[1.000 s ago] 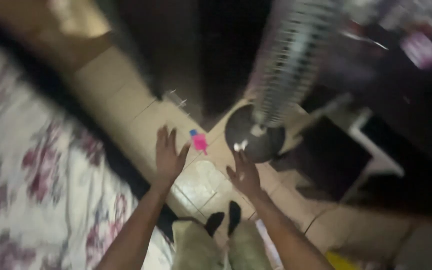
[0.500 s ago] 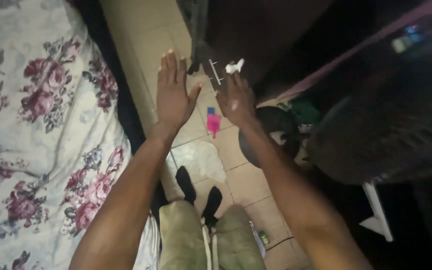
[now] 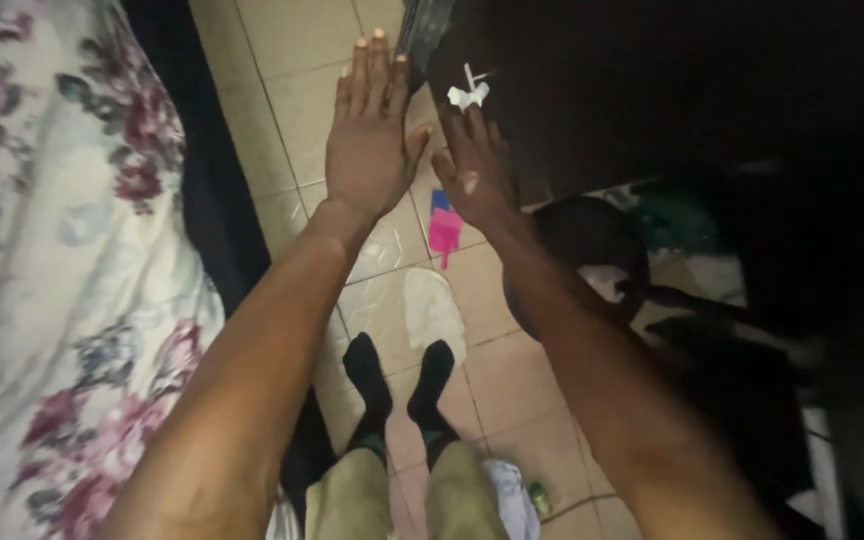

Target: Unpacking various personal care items and clothes from a shopping bag onto the floor.

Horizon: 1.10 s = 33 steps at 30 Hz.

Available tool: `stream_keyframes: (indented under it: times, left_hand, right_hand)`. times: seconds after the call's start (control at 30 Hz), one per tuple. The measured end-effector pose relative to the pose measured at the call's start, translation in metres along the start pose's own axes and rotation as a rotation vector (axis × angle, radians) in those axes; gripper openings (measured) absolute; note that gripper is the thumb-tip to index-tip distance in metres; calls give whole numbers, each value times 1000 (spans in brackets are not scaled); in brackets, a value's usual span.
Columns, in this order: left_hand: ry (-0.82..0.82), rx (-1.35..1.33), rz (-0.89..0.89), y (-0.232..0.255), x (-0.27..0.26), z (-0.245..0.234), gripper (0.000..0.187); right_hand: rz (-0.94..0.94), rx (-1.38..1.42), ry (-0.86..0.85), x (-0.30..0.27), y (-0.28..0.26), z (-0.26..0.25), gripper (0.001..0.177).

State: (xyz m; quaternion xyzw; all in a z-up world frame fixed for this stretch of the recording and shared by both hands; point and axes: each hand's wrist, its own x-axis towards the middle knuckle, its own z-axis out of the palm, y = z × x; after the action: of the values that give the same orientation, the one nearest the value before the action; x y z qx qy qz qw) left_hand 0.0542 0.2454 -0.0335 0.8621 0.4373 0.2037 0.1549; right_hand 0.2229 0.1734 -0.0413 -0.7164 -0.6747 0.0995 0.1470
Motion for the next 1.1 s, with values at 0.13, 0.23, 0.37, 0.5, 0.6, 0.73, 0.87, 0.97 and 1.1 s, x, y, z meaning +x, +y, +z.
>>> stream_keyframes:
  times: [0.13,0.23,0.37,0.5,0.6,0.73,0.87,0.97,1.1]
  left_hand:
    - [0,62,30,-42,7,96,78]
    - [13,46,7,-68,11,170,74]
    - [-25,4,-65,-89,7,255,71]
    - [-47,36,-25,-122,-6,345,69]
    - [-61,15,-13,-141,-15,400,65]
    - [-174,28,-36,-167,-20,454,49]
    - [-318,80,-83,-177,-22,477,36]
    - [-471,41,-156,-161,-25,471,37]
    - [-603,41,-209,-147,-58,462,37]
  right_hand:
    - [-72,-50,5,13,57,93,64]
    - [-56,-29,-13,15,101,159,63]
    - [-143,111,62,15,190,267,58]
    - [-105,94,89,21,236,345,59]
    - [178,-49,-93,23,252,375,65]
    - [414,-138,-277,20,276,416,78]
    - [471,-235,-361,28,269,420,78]
    - [500,-222,-387,30,282,421,73]
    - [525,-139,-386,20,271,432,83]
